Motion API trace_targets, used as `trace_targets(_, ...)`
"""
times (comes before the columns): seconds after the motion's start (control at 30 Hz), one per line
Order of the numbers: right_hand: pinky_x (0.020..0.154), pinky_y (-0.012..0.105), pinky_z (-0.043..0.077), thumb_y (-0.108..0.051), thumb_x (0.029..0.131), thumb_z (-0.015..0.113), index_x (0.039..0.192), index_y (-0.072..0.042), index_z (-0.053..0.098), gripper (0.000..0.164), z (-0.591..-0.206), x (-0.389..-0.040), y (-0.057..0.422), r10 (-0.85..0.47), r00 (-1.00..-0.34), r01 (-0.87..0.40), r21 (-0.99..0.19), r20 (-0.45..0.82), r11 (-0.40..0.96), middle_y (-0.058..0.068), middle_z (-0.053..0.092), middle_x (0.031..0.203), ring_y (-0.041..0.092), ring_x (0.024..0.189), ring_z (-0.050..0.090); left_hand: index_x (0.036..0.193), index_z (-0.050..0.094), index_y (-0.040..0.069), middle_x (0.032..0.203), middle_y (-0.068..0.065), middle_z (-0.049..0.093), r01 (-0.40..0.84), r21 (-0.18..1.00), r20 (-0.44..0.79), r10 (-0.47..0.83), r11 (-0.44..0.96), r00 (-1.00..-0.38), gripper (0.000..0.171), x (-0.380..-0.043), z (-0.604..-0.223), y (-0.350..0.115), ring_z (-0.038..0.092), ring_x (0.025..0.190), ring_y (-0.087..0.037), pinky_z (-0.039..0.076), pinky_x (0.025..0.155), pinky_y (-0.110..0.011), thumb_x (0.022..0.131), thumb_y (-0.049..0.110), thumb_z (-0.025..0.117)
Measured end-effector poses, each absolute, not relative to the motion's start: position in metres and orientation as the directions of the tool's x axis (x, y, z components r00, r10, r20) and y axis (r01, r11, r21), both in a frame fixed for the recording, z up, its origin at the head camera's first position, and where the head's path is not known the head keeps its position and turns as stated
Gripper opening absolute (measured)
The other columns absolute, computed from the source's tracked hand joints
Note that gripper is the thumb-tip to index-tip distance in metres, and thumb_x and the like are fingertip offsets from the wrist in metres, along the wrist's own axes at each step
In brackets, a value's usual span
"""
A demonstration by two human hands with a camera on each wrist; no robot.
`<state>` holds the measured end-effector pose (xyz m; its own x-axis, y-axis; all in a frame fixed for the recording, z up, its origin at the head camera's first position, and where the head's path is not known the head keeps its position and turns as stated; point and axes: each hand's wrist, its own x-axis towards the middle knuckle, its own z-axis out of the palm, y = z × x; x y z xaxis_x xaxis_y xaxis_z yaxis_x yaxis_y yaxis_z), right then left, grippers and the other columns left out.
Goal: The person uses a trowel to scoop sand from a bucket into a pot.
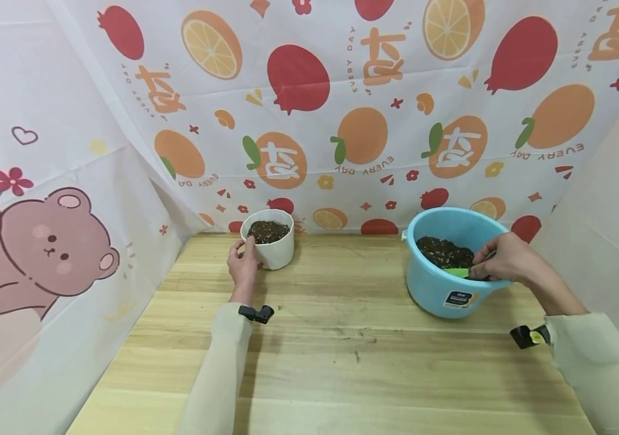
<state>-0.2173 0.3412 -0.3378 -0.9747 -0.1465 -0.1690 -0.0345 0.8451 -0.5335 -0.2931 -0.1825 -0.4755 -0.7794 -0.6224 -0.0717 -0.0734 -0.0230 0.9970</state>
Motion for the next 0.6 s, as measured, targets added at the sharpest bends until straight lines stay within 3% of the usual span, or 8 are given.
trace_targets(0.6,0.056,0.029,0.054,-0.022,0.078,0.085,0.093,0.003,0.078,0.030,-0.348,-0.212,0.334,-0.088,-0.994,-0.034,-0.554,-0.071,0.832,0.003,0.076,0.077,0.013,0.070,0.063,0.134,0.059,0.019,0.093,0.000,0.052,-0.060,0.998,-0.056,-0.626,-0.015,-0.778,0.049,-0.294,-0.476,-0.181,0.054,0.066,-0.009,0.049,0.061,-0.021,0.096,0.049,0.062)
